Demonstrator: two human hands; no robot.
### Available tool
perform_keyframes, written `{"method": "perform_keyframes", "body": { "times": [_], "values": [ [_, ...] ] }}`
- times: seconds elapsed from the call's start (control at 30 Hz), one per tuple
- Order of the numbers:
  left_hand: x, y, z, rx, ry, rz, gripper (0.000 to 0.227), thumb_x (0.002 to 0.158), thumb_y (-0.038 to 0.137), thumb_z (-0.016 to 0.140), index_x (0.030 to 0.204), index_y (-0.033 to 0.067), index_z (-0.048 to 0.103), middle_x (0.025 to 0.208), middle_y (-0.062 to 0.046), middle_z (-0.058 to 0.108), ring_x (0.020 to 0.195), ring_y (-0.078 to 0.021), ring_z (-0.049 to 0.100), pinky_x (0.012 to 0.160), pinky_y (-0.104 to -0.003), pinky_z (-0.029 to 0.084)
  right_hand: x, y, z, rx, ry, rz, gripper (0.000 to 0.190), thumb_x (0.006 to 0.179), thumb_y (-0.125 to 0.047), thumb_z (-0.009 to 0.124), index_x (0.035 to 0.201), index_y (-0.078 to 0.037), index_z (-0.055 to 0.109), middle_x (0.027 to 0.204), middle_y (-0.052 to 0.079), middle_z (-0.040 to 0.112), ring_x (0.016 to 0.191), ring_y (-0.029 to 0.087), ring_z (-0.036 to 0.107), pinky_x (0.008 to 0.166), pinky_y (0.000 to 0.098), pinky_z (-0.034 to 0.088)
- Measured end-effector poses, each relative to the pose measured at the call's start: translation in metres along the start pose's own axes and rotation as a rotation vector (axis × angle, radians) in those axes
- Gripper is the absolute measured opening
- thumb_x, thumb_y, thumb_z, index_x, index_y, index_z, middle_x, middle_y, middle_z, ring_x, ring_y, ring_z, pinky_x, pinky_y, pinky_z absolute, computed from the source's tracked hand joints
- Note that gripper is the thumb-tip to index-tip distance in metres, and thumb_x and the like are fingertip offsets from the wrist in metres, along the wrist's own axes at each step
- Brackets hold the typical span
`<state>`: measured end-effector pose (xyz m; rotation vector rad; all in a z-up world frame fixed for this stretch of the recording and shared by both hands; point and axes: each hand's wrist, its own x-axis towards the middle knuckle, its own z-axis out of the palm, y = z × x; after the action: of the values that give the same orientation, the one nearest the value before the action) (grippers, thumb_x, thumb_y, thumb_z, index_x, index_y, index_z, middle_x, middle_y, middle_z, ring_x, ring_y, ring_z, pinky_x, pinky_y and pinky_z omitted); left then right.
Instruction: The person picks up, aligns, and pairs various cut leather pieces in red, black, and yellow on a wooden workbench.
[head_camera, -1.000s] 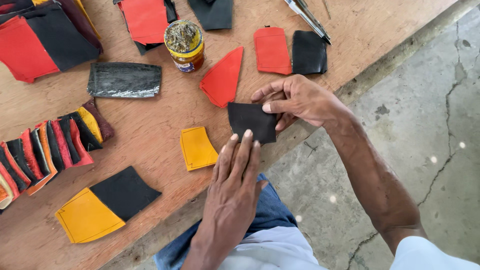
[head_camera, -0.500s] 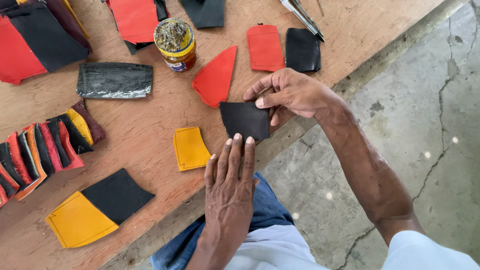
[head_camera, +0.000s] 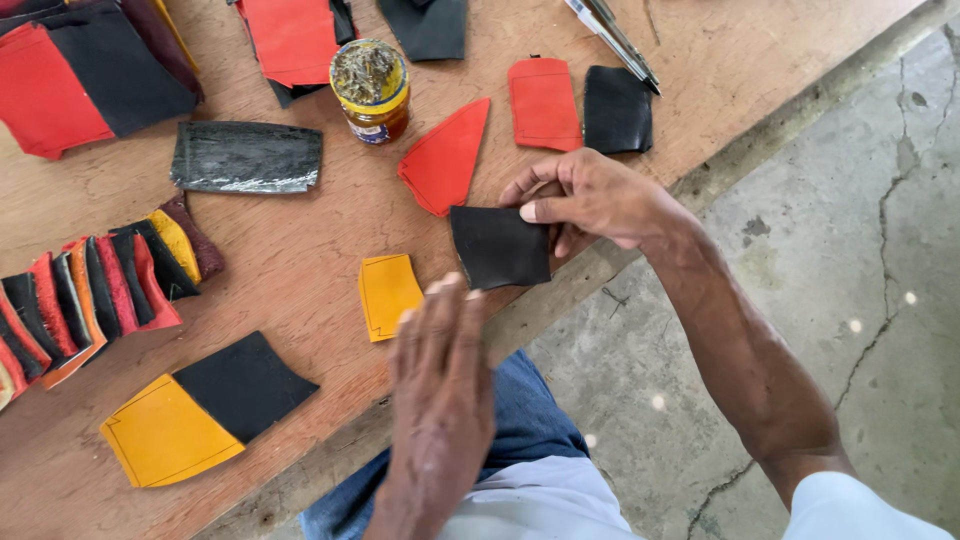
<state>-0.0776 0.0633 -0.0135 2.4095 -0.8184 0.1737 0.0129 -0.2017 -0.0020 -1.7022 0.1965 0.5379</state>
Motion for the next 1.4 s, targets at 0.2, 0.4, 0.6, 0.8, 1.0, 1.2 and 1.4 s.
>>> {"method": "perform_keyframes", "body": {
  "times": [0.2, 0.4, 0.6, 0.8, 1.0, 1.2, 1.4],
  "values": [
    [-0.01, -0.039, -0.035, 0.058, 0.071, -0.231, 0.045, 0.096, 0.014, 0.07, 0.137, 0.0027, 0.056, 0.142, -0.017, 0.06, 0.133, -0.0361, 0.054, 0.116, -0.048, 0.037, -0.008, -0.007, 0.027, -0.197, 0.075, -0.073, 0.032, 0.086, -0.014, 0.078, 0.117, -0.007, 0.075, 0.092, 0.004, 0.076, 0.061, 0.006, 0.066, 0.052, 0.0212, 0.058],
    [0.014, -0.049, -0.055, -0.128, 0.009, -0.191, 0.082, 0.086, 0.014, 0.076, 0.154, -0.0016, 0.033, 0.152, -0.022, 0.05, 0.141, -0.0387, 0.043, 0.118, -0.049, 0.032, -0.012, -0.025, 0.05, -0.319, 0.127, -0.064, 0.031, 0.082, -0.015, 0.08, 0.113, -0.011, 0.077, 0.094, 0.001, 0.079, 0.057, 0.008, 0.065, 0.05, 0.0226, 0.056],
    [0.031, -0.051, -0.06, -0.198, -0.123, -0.311, 0.108, 0.078, 0.015, 0.083, 0.159, 0.0057, 0.014, 0.146, -0.014, 0.055, 0.136, -0.0332, 0.043, 0.117, -0.048, 0.03, -0.019, -0.039, 0.062, -0.322, 0.227, 0.002, 0.031, 0.081, -0.014, 0.081, 0.111, -0.01, 0.078, 0.092, 0.004, 0.078, 0.06, 0.008, 0.068, 0.051, 0.024, 0.06],
    [0.025, -0.053, -0.063, -0.209, -0.13, -0.322, 0.114, 0.073, 0.015, 0.086, 0.16, 0.0071, 0.012, 0.144, -0.012, 0.056, 0.134, -0.0336, 0.046, 0.116, -0.047, 0.034, -0.016, -0.034, 0.07, -0.394, 0.235, -0.114, 0.032, 0.082, -0.014, 0.081, 0.113, -0.008, 0.076, 0.091, 0.005, 0.078, 0.065, 0.009, 0.071, 0.055, 0.026, 0.061],
    [0.023, -0.056, -0.07, -0.187, -0.151, -0.298, 0.109, 0.075, 0.011, 0.083, 0.159, 0.0054, 0.013, 0.147, -0.014, 0.054, 0.135, -0.0363, 0.046, 0.114, -0.046, 0.036, -0.012, -0.032, 0.071, -0.399, 0.246, -0.197, 0.033, 0.083, -0.014, 0.081, 0.114, -0.006, 0.075, 0.094, 0.005, 0.079, 0.071, 0.007, 0.072, 0.061, 0.0246, 0.063],
    [0.021, -0.056, -0.074, -0.18, -0.167, -0.31, 0.109, 0.075, 0.012, 0.083, 0.158, 0.0041, 0.014, 0.146, -0.016, 0.053, 0.135, -0.0372, 0.045, 0.113, -0.046, 0.036, -0.013, -0.036, 0.077, -0.433, 0.275, -0.134, 0.036, 0.082, -0.016, 0.08, 0.117, -0.009, 0.074, 0.1, 0.002, 0.079, 0.065, 0.01, 0.072, 0.059, 0.0262, 0.062],
    [0.017, -0.057, -0.079, -0.076, -0.141, -0.242, 0.114, 0.072, 0.029, 0.086, 0.161, 0.0042, 0.019, 0.157, -0.021, 0.044, 0.145, -0.0368, 0.036, 0.116, -0.05, 0.033, -0.036, -0.04, 0.075, -0.549, 0.377, -0.128, 0.027, 0.099, -0.021, 0.067, 0.124, -0.012, 0.071, 0.11, 0.005, 0.074, 0.066, 0.01, 0.072, 0.057, 0.0248, 0.06]
  ]
}}
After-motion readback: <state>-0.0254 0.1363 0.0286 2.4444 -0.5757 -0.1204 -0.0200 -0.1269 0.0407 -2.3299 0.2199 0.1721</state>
